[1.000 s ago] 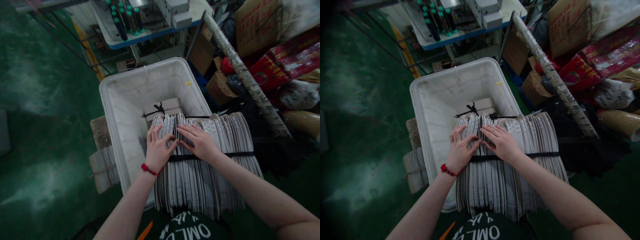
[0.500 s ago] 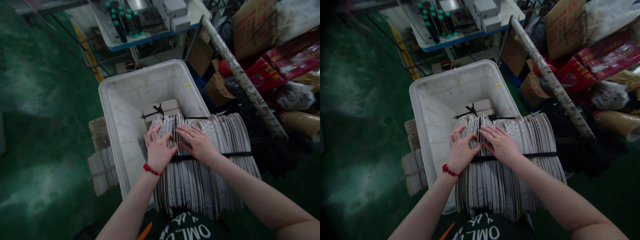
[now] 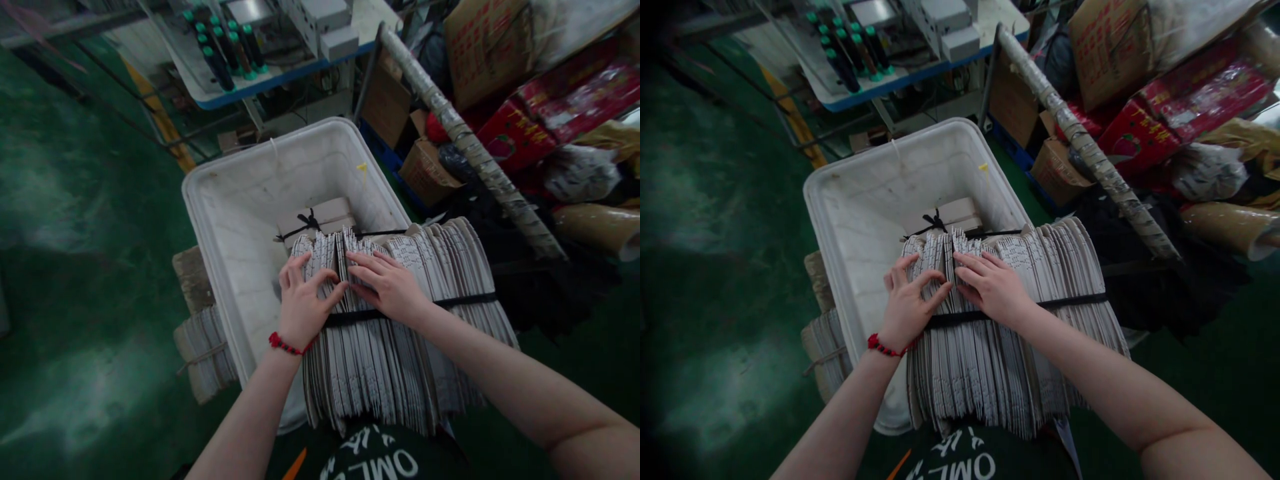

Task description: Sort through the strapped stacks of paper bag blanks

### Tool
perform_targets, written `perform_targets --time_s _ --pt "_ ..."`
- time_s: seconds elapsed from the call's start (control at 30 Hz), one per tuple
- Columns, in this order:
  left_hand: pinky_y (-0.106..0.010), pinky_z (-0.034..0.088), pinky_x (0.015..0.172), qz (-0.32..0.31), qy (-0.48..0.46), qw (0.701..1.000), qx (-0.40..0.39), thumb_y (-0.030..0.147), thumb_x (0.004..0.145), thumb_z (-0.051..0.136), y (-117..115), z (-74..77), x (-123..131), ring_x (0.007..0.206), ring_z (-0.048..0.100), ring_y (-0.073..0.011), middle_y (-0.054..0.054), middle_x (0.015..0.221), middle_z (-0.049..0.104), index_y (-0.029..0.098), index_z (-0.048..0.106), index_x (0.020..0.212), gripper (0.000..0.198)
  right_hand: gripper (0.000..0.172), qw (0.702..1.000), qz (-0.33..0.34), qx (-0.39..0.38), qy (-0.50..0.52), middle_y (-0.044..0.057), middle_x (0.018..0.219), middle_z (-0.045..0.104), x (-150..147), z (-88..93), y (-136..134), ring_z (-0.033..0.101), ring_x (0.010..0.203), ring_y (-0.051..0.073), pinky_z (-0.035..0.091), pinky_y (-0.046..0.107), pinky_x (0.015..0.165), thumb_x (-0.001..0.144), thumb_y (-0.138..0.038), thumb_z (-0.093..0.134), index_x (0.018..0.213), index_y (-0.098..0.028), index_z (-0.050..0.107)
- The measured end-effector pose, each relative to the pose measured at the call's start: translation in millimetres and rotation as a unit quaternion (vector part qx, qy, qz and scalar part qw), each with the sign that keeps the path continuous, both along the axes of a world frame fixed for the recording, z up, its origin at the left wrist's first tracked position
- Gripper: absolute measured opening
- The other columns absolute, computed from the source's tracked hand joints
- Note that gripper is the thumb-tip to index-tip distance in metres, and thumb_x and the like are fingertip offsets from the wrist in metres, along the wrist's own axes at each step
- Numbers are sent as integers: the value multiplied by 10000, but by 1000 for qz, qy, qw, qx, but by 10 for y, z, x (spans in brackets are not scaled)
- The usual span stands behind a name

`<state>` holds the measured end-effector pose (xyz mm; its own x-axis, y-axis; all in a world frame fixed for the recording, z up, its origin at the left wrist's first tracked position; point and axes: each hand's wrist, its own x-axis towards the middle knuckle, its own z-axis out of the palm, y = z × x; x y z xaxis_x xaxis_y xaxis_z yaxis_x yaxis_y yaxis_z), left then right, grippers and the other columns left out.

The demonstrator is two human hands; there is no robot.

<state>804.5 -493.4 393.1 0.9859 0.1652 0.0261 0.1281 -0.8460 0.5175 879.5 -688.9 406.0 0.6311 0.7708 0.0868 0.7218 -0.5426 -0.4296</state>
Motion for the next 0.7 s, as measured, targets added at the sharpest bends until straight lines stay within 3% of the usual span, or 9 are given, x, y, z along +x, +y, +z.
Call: perform_targets --time_s 0.43,0.7 --pt "-538 252 1168 11 6 1000 -16 493 862 635 26 -66 -16 1415 249 -313 -74 1391 369 296 713 943 227 269 1000 -1 -5 -2 15 1503 467 -8 -15 -18 470 1352 186 357 431 1155 989 -353 488 1220 -255 584" --pt "-572 274 1159 27 -25 998 -44 405 867 648 -12 -64 -36 1409 267 -330 -74 1386 372 276 703 918 150 294 998 23 -45 -32 36 1504 464 14 8 -27 501 1323 197 372 438 1142 1005 -346 453 1259 -250 564"
